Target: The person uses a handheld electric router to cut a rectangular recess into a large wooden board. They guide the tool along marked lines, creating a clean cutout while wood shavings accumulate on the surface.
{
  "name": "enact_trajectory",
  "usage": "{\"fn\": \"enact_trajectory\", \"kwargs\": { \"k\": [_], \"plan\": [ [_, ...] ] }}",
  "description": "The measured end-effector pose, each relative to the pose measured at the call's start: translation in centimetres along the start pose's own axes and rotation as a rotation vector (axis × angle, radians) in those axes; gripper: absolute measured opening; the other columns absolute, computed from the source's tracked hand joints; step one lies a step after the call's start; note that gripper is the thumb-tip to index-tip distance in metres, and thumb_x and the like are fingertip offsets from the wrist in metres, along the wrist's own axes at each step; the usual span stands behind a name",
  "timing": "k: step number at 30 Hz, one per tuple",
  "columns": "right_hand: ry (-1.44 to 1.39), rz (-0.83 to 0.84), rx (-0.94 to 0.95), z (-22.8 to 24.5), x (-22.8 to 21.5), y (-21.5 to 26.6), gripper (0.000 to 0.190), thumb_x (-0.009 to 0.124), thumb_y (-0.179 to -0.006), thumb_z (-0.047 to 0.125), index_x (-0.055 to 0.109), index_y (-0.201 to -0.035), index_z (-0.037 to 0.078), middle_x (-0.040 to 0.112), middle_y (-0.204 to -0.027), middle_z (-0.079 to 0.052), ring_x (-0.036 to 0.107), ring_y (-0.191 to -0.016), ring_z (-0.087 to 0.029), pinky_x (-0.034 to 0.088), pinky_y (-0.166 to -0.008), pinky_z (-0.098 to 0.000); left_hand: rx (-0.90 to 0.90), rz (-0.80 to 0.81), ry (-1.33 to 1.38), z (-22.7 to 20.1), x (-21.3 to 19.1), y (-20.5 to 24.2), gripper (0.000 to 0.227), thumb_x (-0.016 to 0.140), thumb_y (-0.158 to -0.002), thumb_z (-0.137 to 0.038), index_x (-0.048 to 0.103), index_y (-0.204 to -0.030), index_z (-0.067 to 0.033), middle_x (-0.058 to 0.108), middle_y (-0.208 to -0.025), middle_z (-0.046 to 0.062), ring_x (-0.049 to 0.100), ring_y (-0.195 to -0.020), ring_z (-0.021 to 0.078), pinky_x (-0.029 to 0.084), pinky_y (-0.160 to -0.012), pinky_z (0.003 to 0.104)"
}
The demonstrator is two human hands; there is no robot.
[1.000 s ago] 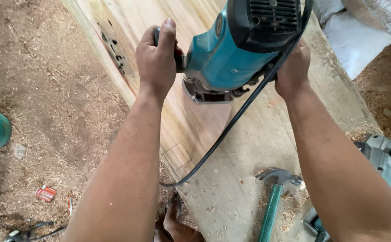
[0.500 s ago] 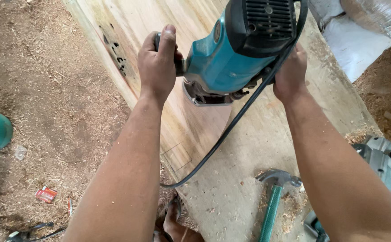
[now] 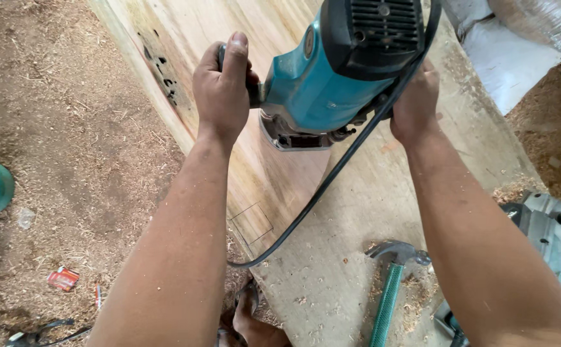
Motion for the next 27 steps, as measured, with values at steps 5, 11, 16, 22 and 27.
{"fn": "enact_trajectory", "kwargs": {
  "k": [5, 11, 16, 22, 27],
  "plan": [
    [-0.045, 0.025, -0.005, 1.1, 0.2, -0.2, 0.027, 0.059, -0.111, 0.027, 0.069, -0.106, 0.003, 0.071, -0.096, -0.005, 0.067, -0.08, -0.013, 0.055, -0.068, -0.0278, 0.018, 0.001, -0.025, -1.4, 0.3, -0.1, 0.038, 0.066, -0.102, -0.042, 0.06, -0.082, -0.0101, 0.061, -0.07, 0.0, 0.062, -0.064, 0.0091, 0.052, -0.058, 0.027],
    [-0.021, 0.029, -0.037, 1.4, -0.7, -0.7, 0.025, 0.06, -0.11, 0.025, 0.069, -0.102, 0.003, 0.069, -0.091, -0.003, 0.066, -0.077, -0.014, 0.053, -0.063, -0.0296, 0.056, -0.011, -0.015, -1.7, 0.7, -0.4, 0.04, 0.065, -0.102, -0.041, 0.059, -0.08, -0.0091, 0.059, -0.069, 0.0, 0.06, -0.061, 0.0094, 0.05, -0.055, 0.027],
    [-0.019, 0.046, -0.035, -0.2, -0.7, -0.3, 0.026, 0.058, -0.112, 0.026, 0.069, -0.11, 0.003, 0.069, -0.094, -0.003, 0.065, -0.08, -0.012, 0.052, -0.066, -0.0279, 0.077, 0.006, -0.08, -0.7, 0.2, 0.3, 0.042, 0.062, -0.105, -0.045, 0.058, -0.08, -0.0112, 0.059, -0.069, 0.0, 0.062, -0.062, 0.0091, 0.054, -0.058, 0.026],
    [-0.004, 0.023, 0.002, 0.3, -0.3, 0.1, 0.026, 0.056, -0.11, 0.029, 0.067, -0.107, 0.005, 0.067, -0.09, -0.002, 0.064, -0.077, -0.012, 0.051, -0.062, -0.0288, 0.056, 0.024, -0.002, -0.9, 0.2, 0.3, 0.04, 0.065, -0.103, -0.044, 0.06, -0.083, -0.0103, 0.06, -0.074, 0.0, 0.063, -0.066, 0.0098, 0.055, -0.061, 0.028],
    [-0.05, 0.035, 0.003, 1.9, -0.3, -0.2, 0.024, 0.052, -0.108, 0.025, 0.066, -0.103, 0.006, 0.07, -0.091, -0.004, 0.07, -0.08, -0.015, 0.056, -0.064, -0.0313, 0.052, 0.024, -0.009, -2.1, 0.4, 0.1, 0.04, 0.065, -0.102, -0.044, 0.058, -0.082, -0.0098, 0.059, -0.073, 0.001, 0.062, -0.064, 0.0099, 0.051, -0.057, 0.028]
  ]
}}
Point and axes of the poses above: each hand's wrist, its own y-axis away from the middle knuckle, its own x-axis out of the palm, z = x × y, the point moved 3 cm from there along -y, towards the middle knuckle
